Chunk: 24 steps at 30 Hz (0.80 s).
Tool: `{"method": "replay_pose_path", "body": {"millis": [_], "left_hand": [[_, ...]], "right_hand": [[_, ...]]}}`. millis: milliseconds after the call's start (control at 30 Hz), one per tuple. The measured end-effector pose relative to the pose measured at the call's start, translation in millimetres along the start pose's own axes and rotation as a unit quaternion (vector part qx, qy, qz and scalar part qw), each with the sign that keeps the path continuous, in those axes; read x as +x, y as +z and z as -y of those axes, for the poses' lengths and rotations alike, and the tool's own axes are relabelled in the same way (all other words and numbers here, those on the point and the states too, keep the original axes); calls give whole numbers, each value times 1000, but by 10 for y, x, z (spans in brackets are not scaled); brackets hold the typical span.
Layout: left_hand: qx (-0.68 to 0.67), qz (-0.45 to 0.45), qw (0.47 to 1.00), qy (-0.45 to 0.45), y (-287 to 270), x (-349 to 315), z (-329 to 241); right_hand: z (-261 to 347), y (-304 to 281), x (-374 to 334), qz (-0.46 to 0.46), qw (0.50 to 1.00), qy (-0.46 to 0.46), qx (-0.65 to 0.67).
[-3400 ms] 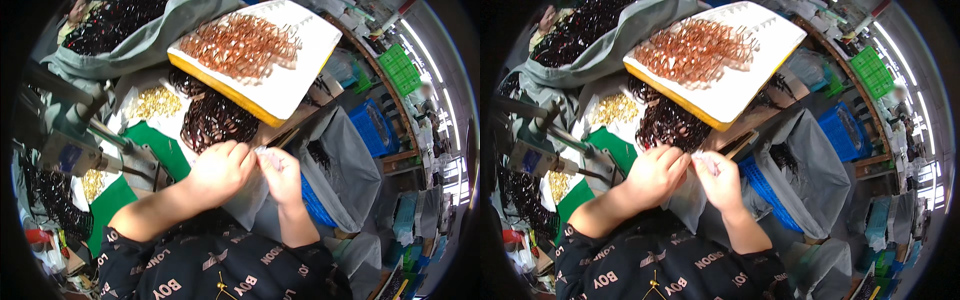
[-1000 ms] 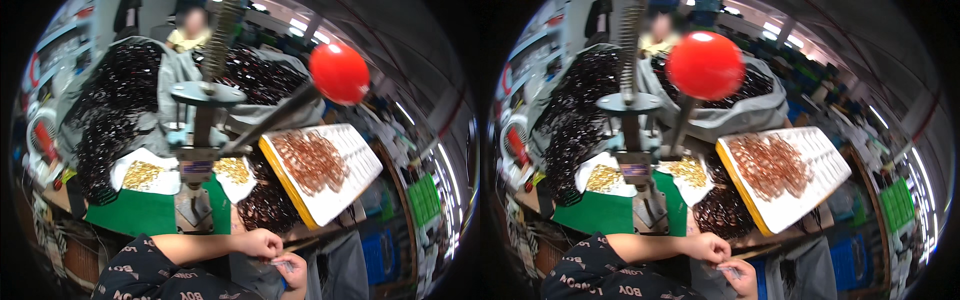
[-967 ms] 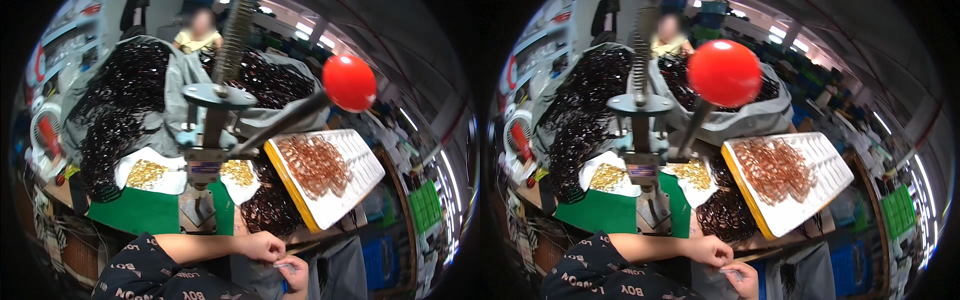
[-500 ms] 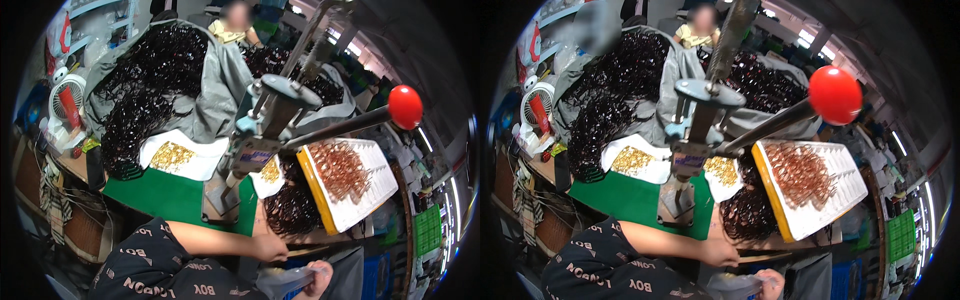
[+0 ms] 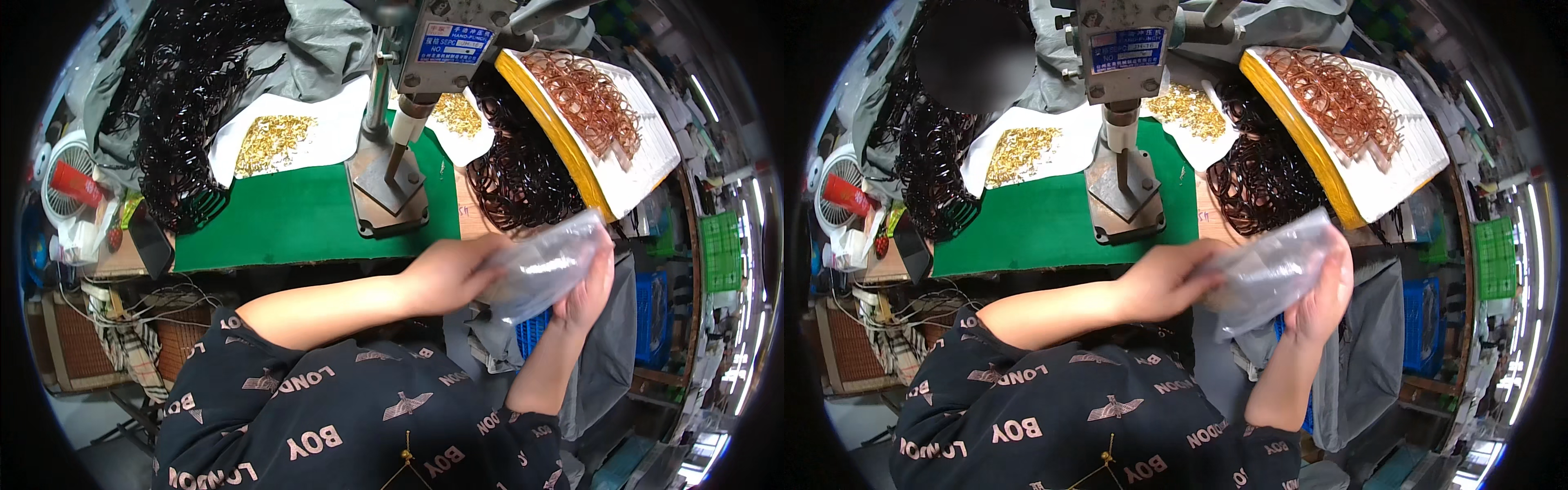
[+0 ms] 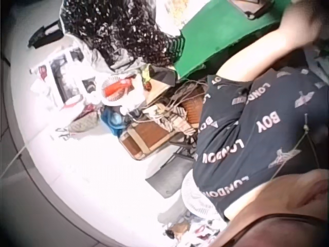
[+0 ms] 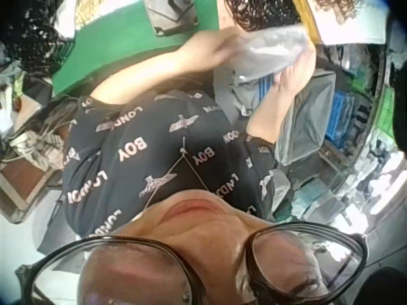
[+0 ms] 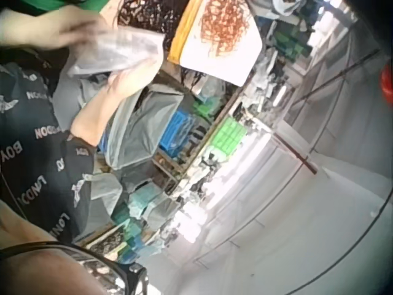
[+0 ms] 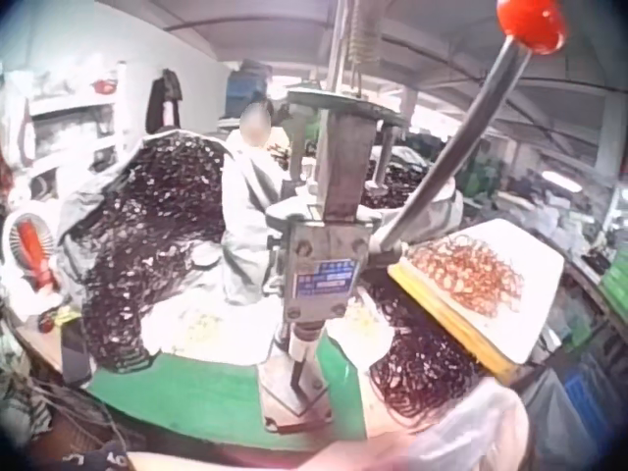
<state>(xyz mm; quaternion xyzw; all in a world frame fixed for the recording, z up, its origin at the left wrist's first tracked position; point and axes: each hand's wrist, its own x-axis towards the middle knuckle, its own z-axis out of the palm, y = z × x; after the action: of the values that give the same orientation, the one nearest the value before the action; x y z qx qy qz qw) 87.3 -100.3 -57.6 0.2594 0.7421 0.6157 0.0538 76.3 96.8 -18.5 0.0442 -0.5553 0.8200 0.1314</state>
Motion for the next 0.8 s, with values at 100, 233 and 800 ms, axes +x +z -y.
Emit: {"method": "replay_pose_path", "body": {"millis": [100,233,800], "left_hand": [[-151,-89,979,-101,-157,-62,-67],[-223,-143,960,-96,-239,-97,1],[-216,-59,974,-45,-573,-2,379]], "right_hand": [[-186,90,91,46,999,5,-22],[-379,139,-37,-23,961,-92,-262],[-136,1035,1103,178,953,-37,-243]]}}
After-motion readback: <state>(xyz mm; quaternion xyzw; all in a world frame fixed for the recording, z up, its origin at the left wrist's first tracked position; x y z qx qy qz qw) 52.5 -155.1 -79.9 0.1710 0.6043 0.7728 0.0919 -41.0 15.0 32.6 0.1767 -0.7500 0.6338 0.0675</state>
